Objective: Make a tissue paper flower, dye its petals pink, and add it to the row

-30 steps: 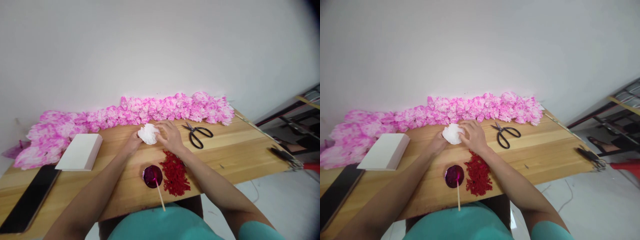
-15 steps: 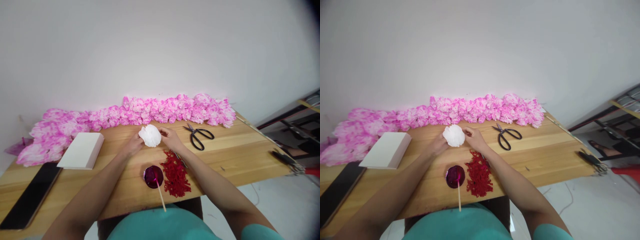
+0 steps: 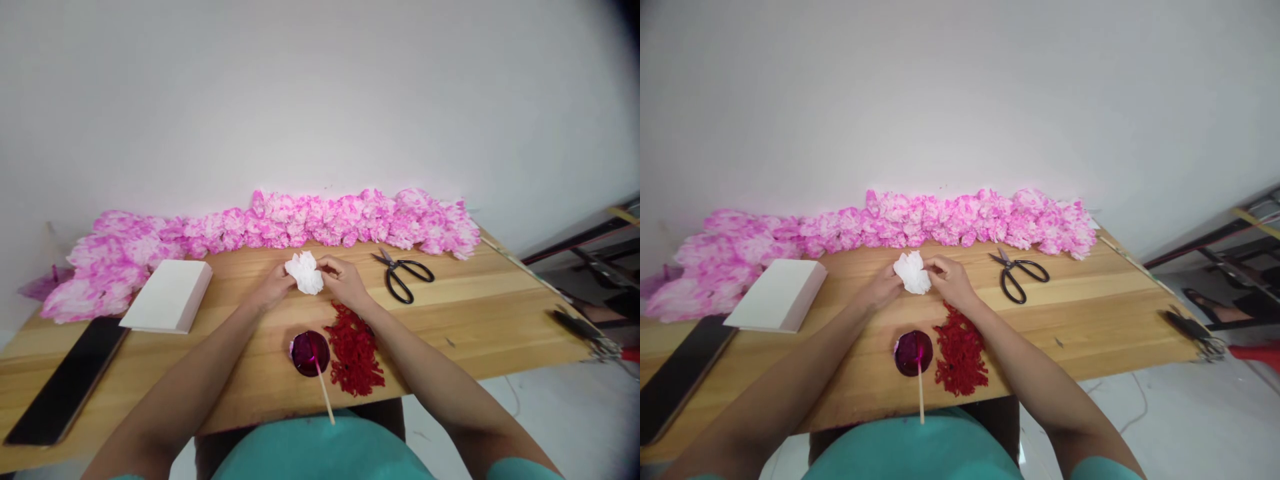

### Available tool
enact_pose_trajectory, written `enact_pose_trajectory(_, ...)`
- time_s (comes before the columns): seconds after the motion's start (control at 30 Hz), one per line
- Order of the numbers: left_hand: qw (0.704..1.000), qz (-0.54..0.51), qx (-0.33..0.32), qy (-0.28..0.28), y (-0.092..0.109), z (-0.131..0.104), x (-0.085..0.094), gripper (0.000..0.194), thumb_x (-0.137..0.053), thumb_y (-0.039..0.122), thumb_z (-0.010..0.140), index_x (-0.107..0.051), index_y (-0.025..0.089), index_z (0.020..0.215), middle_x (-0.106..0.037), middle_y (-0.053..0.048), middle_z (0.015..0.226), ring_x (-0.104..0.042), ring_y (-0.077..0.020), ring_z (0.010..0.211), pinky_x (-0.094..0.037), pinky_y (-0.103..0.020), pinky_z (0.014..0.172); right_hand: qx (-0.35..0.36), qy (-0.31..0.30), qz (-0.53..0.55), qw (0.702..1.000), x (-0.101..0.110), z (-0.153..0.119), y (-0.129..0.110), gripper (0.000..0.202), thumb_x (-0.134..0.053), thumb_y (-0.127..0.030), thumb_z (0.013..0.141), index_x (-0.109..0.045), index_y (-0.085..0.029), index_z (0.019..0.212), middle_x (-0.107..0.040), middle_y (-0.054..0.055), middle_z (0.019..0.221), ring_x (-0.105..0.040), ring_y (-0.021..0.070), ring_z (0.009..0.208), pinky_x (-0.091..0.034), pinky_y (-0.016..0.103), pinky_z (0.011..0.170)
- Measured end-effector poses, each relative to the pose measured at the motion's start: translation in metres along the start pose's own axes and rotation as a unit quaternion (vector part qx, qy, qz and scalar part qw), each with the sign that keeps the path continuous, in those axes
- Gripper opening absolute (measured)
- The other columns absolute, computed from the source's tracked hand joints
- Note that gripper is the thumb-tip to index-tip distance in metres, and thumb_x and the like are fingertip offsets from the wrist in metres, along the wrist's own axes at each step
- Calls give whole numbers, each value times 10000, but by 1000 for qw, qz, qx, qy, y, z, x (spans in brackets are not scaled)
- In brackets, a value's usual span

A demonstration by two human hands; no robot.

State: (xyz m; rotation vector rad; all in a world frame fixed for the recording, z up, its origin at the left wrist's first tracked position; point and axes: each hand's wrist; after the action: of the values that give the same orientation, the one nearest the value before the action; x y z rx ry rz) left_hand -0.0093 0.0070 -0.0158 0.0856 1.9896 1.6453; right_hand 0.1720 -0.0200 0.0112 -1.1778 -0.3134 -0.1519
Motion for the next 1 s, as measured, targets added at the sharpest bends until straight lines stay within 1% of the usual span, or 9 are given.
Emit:
enact_pose_trajectory(0.13,1000,2,2,3,2,-1,-2,421,-892,388,579,-729,121,861,-735,-54,842,-656,-166,757,-501,-285,761,32,19,-36,999,0,0,-4,125,-563,-190,780,-686,-213,774,-685,7,768,-623,159,712,-472,279,705)
enact_pose_trajectory(0.37,999,-29,-2,-14,-2,1,4,487,-932,452,512,-740,141,834,-738,-49,813,-661,-164,744,-508,-298,779,36,37,-45,998,-1,-1,-6,107,-549,-174,777,-650,-204,758,-663,1,745,-613,149,686,-472,261,662)
enact_pose_trajectory(0.43,1000,-12,-6,-19,-3,2,6,461,-921,445,533,-745,144,833,-742,-55,821,-672,-183,764,-511,-313,791,46,34,-59,997,-1,-2,-6,114,-546,-155,776,-647,-204,760,-661,0,743,-613,145,679,-470,258,657)
enact_pose_trajectory(0.53,999,27,-11,-16,-4,3,5,383,-893,383,582,-749,136,837,-746,-58,826,-673,-187,768,-511,-318,796,78,20,-84,993,-1,-2,-8,136,-547,-129,790,-660,-205,792,-672,3,760,-620,145,682,-481,262,662)
enact_pose_trajectory(0.6,999,37,-18,-1,-2,3,4,348,-869,356,610,-749,128,845,-746,-56,829,-662,-172,752,-508,-308,790,107,34,-97,989,2,-1,-12,142,-554,-142,832,-676,-210,854,-697,12,805,-637,154,722,-499,276,687)
enact_pose_trajectory(0.7,999,22,-38,24,1,3,3,347,-852,344,627,-746,123,873,-751,-63,872,-663,-170,784,-502,-313,832,156,101,-130,974,9,-1,-21,144,-562,-193,906,-684,-231,974,-729,31,915,-660,183,836,-520,327,770)
enact_pose_trajectory(0.77,998,11,-49,36,3,3,3,374,-865,347,607,-746,124,884,-755,-72,897,-672,-187,820,-499,-326,859,199,130,-160,958,13,-1,-26,166,-560,-185,922,-679,-250,1019,-735,33,963,-663,200,903,-517,367,826)
enact_pose_trajectory(0.87,997,12,-55,47,3,4,3,400,-881,345,582,-749,127,890,-758,-79,910,-678,-200,845,-496,-335,871,258,127,-197,937,15,-2,-31,197,-572,-144,912,-674,-260,1034,-730,36,989,-651,212,945,-508,402,855)
enact_pose_trajectory(1.0,996,9,-60,58,4,4,2,404,-891,309,556,-754,137,895,-762,-78,935,-680,-203,867,-498,-330,881,287,102,-241,922,14,-2,-29,174,-606,-146,898,-679,-260,1008,-718,42,1036,-625,220,971,-506,427,874)
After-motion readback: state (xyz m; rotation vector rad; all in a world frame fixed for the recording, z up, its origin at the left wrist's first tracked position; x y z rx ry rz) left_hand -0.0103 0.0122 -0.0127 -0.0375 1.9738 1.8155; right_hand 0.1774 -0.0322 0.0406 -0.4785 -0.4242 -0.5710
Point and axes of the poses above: each hand's wrist, its own z-axis towards the middle knuckle, its own x-axis out of the back of the hand, y = z × x
